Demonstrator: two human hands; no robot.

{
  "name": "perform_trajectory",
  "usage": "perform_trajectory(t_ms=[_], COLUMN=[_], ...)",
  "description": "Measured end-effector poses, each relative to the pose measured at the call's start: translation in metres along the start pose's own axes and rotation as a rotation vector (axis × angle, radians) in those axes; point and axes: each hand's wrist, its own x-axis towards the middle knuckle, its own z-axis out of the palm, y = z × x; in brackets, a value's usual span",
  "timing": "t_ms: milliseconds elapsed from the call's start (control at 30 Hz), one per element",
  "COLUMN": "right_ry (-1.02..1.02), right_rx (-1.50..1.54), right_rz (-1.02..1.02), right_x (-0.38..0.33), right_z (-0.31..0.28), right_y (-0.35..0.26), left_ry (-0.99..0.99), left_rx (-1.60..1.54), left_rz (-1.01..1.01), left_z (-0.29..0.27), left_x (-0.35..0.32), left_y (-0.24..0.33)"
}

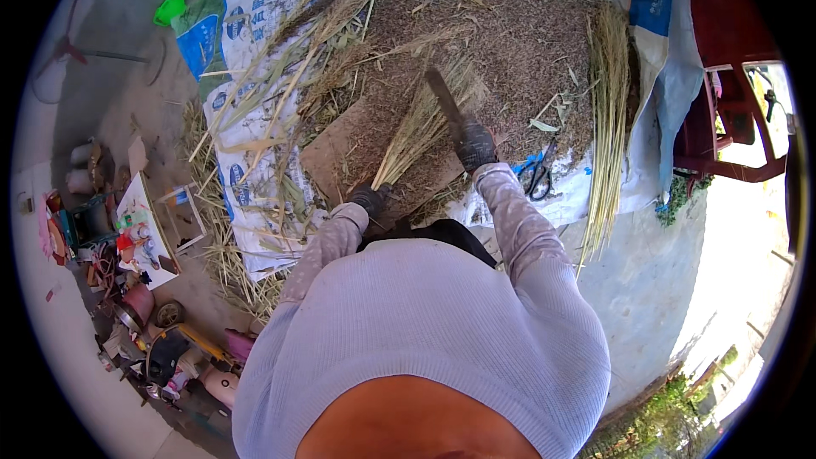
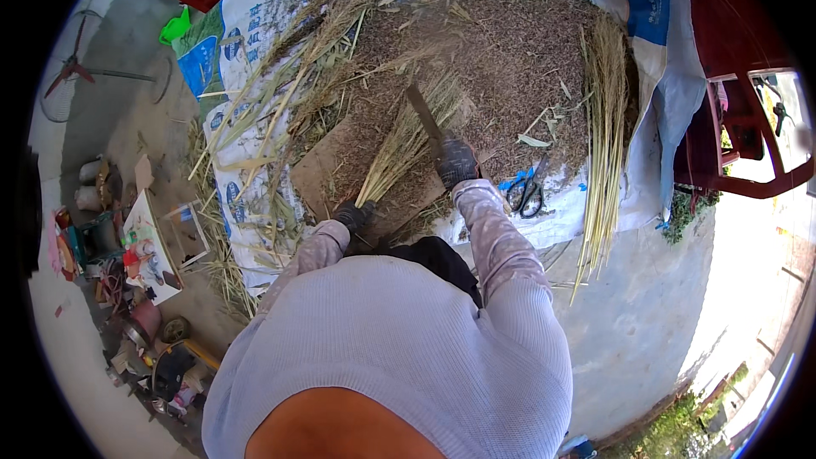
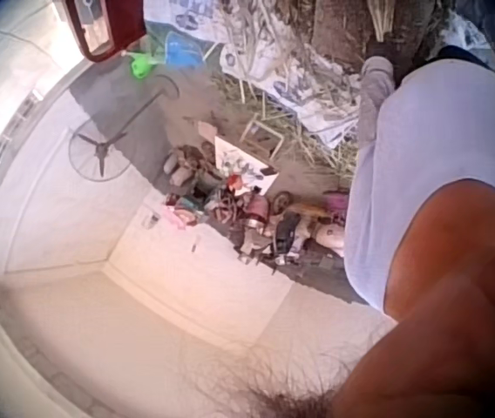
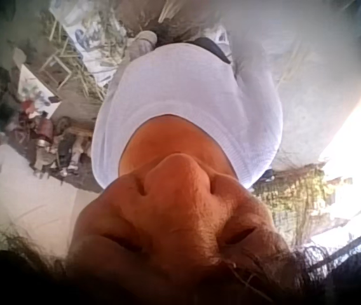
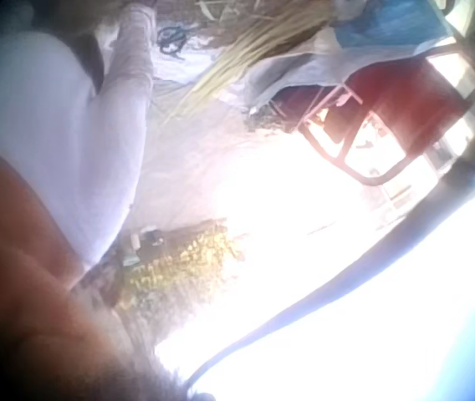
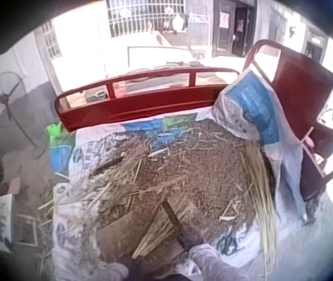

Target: The person stands over a large pile of dried grain stalks on a tarp and repeatedly strikes them against a wooden board to separate the seeds. The person gathers bundles of stalks by hand and beats them against the board, causing the grain to fall onto the tarp. The person continues this repetitive threshing process throughout the clip.

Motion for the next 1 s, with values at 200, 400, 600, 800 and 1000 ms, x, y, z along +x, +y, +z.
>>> perform_trajectory(t_ms=[200,400,600,800,1000], right_ry=[-0.323,0.124,-0.421,0.065,0.199], right_rx=[0.034,0.025,-0.038,0.076,0.067], right_rz=[-0.188,0.1,-0.328,0.101,0.129], right_x=[-0.057,-0.009,-0.059,-0.012,-0.022], right_z=[0.038,0.01,0.076,0.025,0.013], right_y=[0.021,0.081,0.044,0.074,0.039], left_ry=[-0.174,-0.271,-0.333,-0.321,-0.259], left_rx=[-0.228,-0.183,-0.332,-0.383,-0.406], left_rz=[-0.063,-0.103,-0.036,-0.027,-0.063], left_z=[0.021,-0.005,0.017,0.025,0.009], left_x=[0.02,0.011,0.039,0.045,0.021], left_y=[-0.029,-0.009,-0.033,-0.043,-0.028])
